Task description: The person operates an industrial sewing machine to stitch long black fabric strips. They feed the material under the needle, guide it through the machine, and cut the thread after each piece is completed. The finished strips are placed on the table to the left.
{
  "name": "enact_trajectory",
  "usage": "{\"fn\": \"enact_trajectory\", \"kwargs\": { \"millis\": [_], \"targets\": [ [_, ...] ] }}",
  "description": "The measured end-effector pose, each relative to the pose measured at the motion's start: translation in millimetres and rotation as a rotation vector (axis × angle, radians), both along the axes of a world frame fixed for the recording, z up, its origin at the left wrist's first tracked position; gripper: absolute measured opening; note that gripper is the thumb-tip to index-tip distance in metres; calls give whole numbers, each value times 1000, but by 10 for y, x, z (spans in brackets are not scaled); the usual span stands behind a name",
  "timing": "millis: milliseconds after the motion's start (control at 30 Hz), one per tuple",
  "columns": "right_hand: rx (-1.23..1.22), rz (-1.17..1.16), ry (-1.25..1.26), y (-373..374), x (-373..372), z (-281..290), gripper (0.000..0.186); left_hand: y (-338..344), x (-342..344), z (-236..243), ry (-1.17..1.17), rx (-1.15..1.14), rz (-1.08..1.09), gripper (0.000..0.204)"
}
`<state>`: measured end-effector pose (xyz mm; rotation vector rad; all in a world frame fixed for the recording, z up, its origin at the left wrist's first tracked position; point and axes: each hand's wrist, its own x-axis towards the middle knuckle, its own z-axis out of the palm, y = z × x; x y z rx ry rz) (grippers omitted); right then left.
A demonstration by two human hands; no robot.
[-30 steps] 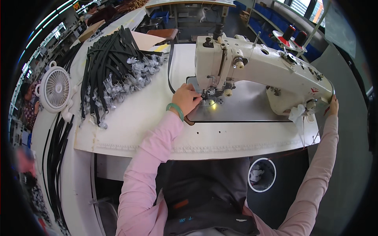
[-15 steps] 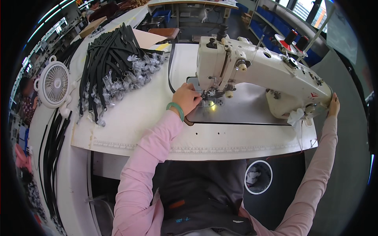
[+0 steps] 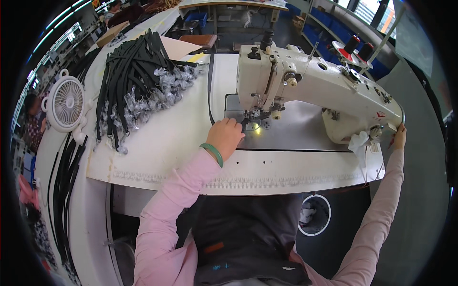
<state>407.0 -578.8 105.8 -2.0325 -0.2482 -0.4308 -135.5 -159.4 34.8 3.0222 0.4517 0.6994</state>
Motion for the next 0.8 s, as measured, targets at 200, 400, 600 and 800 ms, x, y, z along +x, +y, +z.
{"fn": "enact_trajectory", "kwargs": {
  "millis": [200,400,600,800],
  "targets": [
    [198,31,-26,177,-135,-103,38,-464,-63,-113,-56,91,-71,11],
    [590,117,91,579,-673,-466,34,-425,-86,-95,-86,96,-62,7],
    [239,-258,-376,662,-1155,-348,36,-396,-118,-38,-121,98,-78,14],
    [316,298,-330,1192,-2429,-305,26,-469,-74,16,-69,-22,-90,19]
  ]
}}
